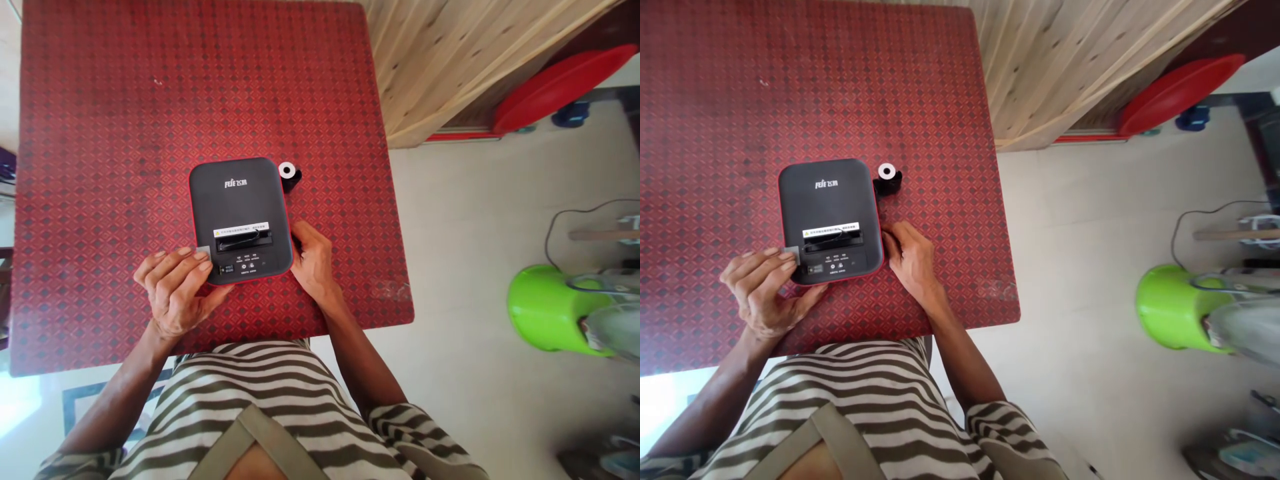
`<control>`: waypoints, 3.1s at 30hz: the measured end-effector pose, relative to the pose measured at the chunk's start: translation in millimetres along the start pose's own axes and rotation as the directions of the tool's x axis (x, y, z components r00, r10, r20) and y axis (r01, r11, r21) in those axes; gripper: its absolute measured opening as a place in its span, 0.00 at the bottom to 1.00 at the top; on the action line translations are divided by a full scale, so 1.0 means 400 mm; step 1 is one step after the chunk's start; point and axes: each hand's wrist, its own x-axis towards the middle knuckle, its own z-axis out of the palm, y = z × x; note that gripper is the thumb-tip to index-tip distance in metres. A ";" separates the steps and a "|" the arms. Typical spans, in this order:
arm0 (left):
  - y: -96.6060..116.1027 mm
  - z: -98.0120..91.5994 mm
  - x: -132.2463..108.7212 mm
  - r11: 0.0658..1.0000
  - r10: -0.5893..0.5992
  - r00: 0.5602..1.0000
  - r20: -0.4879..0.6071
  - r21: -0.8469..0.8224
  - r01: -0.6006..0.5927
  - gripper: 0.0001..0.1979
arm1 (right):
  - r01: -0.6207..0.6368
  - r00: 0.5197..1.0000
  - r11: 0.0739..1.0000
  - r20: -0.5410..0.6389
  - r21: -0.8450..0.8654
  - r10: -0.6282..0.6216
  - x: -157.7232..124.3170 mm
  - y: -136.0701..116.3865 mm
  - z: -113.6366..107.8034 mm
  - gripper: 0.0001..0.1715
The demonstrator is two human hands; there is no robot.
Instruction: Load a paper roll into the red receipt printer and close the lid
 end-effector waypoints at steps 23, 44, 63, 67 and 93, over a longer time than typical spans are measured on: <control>0.014 0.004 -0.001 0.981 -0.156 0.987 0.039 -0.109 0.159 0.35 | -0.052 0.998 0.999 0.021 -0.015 0.052 0.004 -0.024 -0.024 0.12; 0.020 0.018 -0.010 0.986 -0.120 0.992 -0.046 -0.118 0.114 0.35 | 0.477 0.795 0.804 0.564 -0.356 -0.223 0.283 -0.178 0.040 0.11; 0.006 0.028 -0.001 0.964 -0.095 0.994 -0.046 -0.253 0.080 0.38 | -0.168 0.978 0.919 -0.058 0.357 0.202 0.031 -0.029 -0.136 0.16; 0.003 0.022 0.002 0.970 -0.094 0.995 -0.039 -0.228 0.083 0.36 | -0.199 0.980 0.949 0.064 0.244 0.189 -0.002 0.001 -0.088 0.16; 0.008 0.005 0.001 0.987 -0.104 0.994 0.035 -0.119 0.108 0.23 | -0.016 0.999 0.991 0.027 -0.133 0.020 0.267 0.094 -0.025 0.10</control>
